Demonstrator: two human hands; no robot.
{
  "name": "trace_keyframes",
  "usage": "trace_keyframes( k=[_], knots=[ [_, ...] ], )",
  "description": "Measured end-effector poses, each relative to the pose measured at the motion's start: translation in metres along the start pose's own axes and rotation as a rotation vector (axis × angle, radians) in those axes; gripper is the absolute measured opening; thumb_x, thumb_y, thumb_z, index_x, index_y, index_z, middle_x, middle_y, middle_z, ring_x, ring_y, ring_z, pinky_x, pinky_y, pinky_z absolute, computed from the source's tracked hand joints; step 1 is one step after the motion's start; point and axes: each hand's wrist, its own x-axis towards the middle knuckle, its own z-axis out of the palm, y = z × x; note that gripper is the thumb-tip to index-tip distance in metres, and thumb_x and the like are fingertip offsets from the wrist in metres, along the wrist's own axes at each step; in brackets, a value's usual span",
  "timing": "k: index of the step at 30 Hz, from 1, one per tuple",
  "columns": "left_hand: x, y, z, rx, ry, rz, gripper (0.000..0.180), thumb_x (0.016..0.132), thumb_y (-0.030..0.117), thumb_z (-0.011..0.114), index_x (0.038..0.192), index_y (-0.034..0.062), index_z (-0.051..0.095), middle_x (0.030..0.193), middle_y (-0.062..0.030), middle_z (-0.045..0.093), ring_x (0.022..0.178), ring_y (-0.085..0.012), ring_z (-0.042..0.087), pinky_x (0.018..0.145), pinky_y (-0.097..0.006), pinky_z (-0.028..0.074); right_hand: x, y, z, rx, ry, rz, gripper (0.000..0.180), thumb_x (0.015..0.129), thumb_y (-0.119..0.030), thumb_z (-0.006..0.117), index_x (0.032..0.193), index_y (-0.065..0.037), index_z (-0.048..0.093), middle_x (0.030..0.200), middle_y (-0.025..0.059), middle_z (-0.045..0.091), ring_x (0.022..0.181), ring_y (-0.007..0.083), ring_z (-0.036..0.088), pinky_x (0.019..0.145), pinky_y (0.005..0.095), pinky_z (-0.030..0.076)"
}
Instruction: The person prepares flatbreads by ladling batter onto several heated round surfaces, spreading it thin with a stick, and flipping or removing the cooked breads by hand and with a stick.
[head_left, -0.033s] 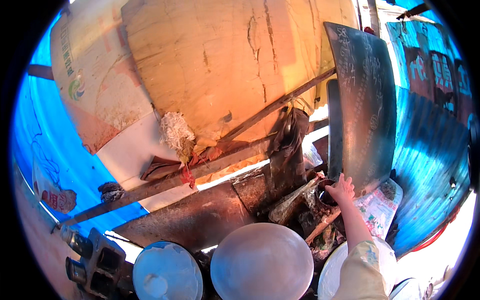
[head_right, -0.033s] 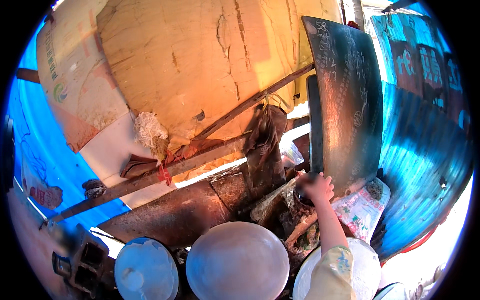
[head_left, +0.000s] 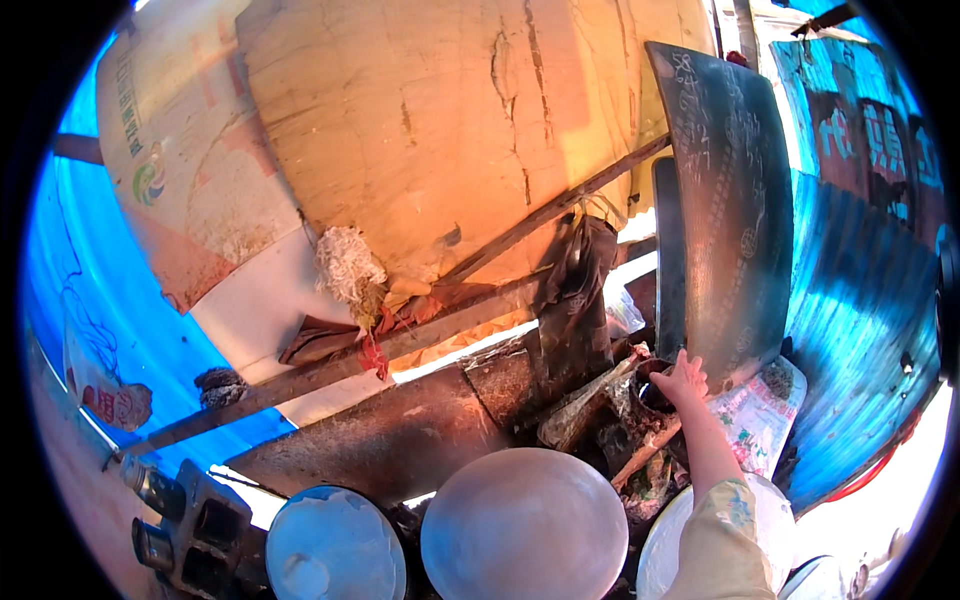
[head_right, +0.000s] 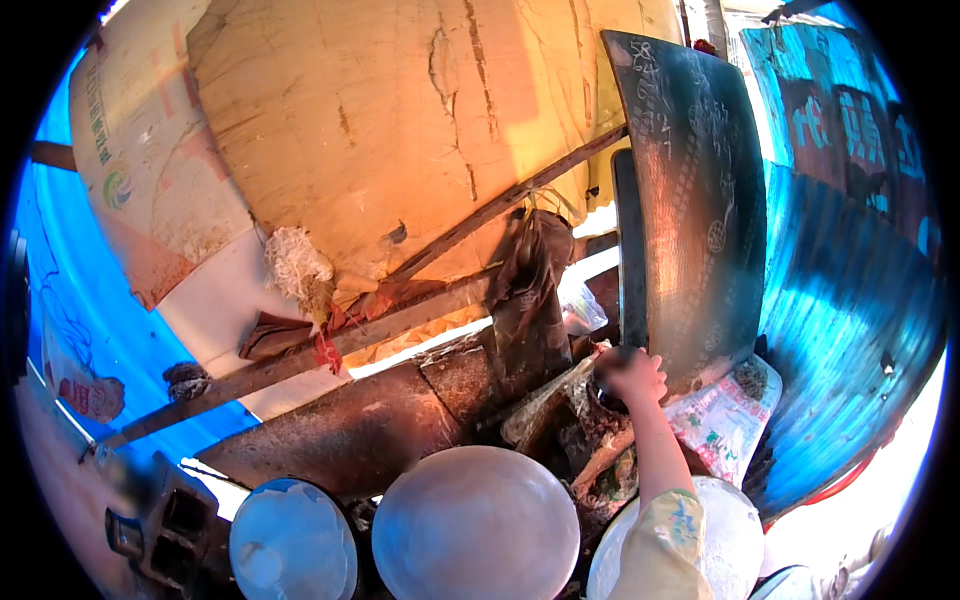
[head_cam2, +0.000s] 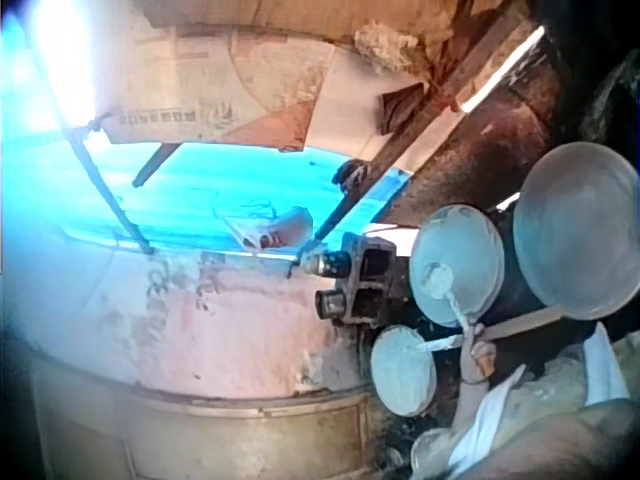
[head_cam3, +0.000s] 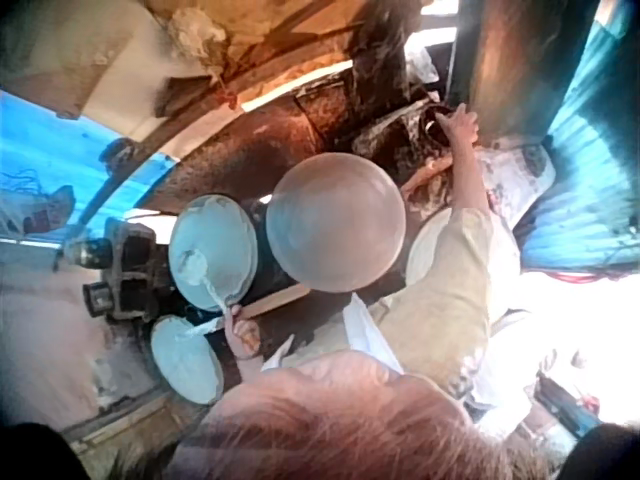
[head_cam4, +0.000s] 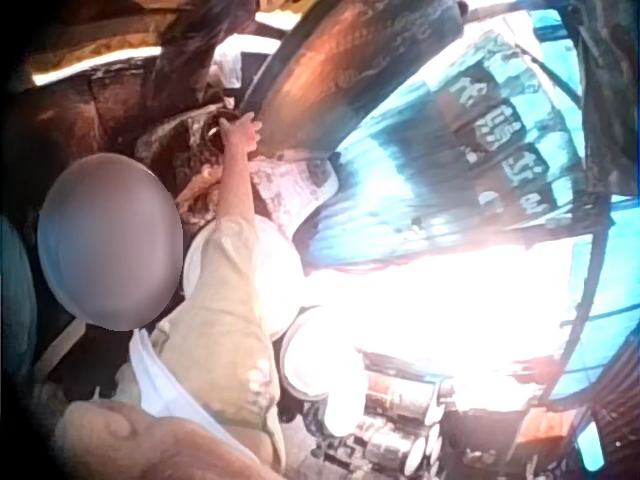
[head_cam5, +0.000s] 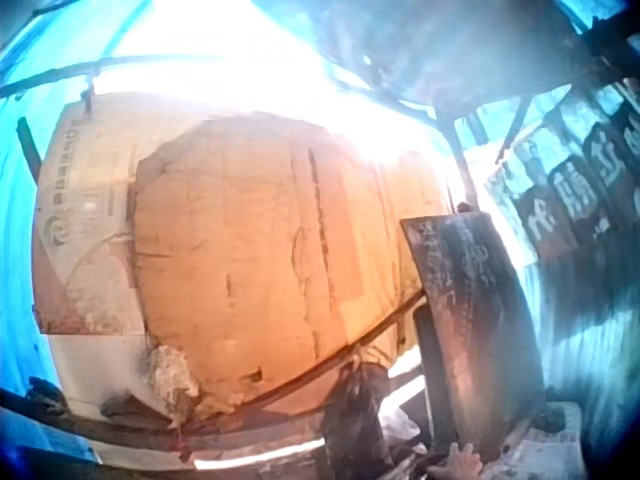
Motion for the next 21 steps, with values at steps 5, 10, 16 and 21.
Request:
trace_keyframes(
  k=[5, 10, 16, 21],
  knots=[
    [0.012, 0.005, 0.006, -0.048, -0.057, 0.026, 0.015, 0.093, 0.021, 0.040, 0.103, 0.0092, 0.041, 0.067, -0.0020, 0.041, 0.043, -0.0034, 0.037, 0.039, -0.016, 0.034, 0.049, 0.044, 0.073, 0.018, -0.144, -0.150, 0.052, 0.063, -0.026, 0.067, 0.109, -0.014, 0.047, 0.110, 0.0188, 0.042, 0.095, 0.0382, 0.054, 0.080, 0.0426, 0.047],
    [0.028, 0.023, -0.025, -0.124, -0.178, 0.035, 0.026, 0.091, 0.018, 0.045, 0.116, 0.0116, 0.041, 0.079, -0.0045, 0.046, 0.047, -0.0030, 0.039, 0.041, -0.016, 0.036, 0.023, 0.039, 0.060, -0.082, 0.022, -0.507, 0.047, 0.060, -0.017, 0.070, 0.102, -0.018, 0.049, 0.105, 0.0132, 0.042, 0.087, 0.0383, 0.055, 0.075, 0.0440, 0.047],
    [0.019, 0.027, -0.027, -0.117, -0.202, 0.006, 0.017, 0.094, 0.024, 0.036, 0.096, 0.0073, 0.040, 0.056, 0.0002, 0.033, 0.039, -0.0044, 0.034, 0.038, -0.017, 0.033, 0.028, 0.044, 0.035, 0.523, 0.282, -0.399, 0.047, 0.060, -0.018, 0.070, 0.103, -0.007, 0.054, 0.092, 0.0097, 0.054, 0.083, 0.0238, 0.056, 0.075, 0.0329, 0.046],
    [0.013, 0.017, 0.000, -0.251, -0.142, 0.031, 0.024, 0.095, 0.026, 0.031, 0.085, 0.0061, 0.040, 0.049, 0.0023, 0.032, 0.036, -0.0061, 0.030, 0.037, -0.019, 0.032, -0.028, 0.022, 0.033, 0.832, -0.491, -0.357, 0.046, 0.058, -0.017, 0.075, 0.098, -0.003, 0.058, 0.086, 0.0045, 0.060, 0.080, 0.0135, 0.056, 0.074, 0.0278, 0.046]
  ],
)
